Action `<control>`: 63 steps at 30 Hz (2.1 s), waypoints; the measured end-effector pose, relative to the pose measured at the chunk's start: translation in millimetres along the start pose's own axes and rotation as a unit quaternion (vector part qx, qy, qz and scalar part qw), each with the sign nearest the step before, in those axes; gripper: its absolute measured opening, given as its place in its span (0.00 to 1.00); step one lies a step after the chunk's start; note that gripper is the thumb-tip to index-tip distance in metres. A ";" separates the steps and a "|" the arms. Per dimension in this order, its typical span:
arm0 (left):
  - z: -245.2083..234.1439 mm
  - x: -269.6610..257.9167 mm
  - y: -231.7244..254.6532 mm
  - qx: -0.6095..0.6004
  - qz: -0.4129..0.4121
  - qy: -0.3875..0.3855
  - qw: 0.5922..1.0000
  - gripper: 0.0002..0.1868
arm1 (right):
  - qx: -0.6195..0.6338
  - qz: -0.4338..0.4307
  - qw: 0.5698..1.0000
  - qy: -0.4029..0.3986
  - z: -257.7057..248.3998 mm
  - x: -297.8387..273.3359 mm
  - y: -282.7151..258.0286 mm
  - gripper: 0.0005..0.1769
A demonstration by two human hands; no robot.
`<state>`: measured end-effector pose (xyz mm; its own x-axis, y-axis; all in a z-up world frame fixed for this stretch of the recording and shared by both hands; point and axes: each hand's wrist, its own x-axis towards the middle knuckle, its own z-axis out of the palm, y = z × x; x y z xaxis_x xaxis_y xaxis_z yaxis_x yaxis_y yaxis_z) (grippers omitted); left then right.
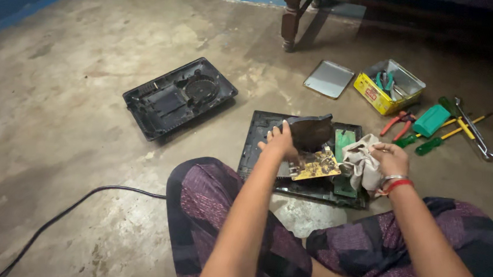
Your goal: The person sits on the floor and uses a screwdriver to work on the internal components of a disassembled electronic device. They then use a cloth to wipe the circuit board and other parts of the device.
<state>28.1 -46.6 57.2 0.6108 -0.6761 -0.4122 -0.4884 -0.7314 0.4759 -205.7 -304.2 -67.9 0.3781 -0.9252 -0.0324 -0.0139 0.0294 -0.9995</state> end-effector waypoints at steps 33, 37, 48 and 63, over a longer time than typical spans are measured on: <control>-23.4 43.7 -40.5 -0.158 0.214 0.263 0.927 0.12 | -0.349 -0.274 0.888 0.121 -19.7 12.6 -36.8 0.15; -41.6 56.3 -42.3 -0.202 0.203 0.198 0.937 0.22 | -0.315 -0.263 0.905 0.111 1.8 5.2 -48.1 0.20; -60.9 77.5 -50.9 -0.244 0.195 0.027 0.949 0.18 | -0.183 0.202 0.932 -0.237 44.6 26.5 11.6 0.20; -61.6 79.1 -49.5 -0.266 0.184 -0.002 0.946 0.16 | -0.121 0.299 0.922 -0.214 55.0 16.1 4.3 0.28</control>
<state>139.0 -58.4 48.9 0.4573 -0.8776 -0.1439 -0.2853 -0.2980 0.9109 -148.8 -298.2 -72.8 0.5655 -0.5362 -0.6267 -0.5242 0.3530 -0.7750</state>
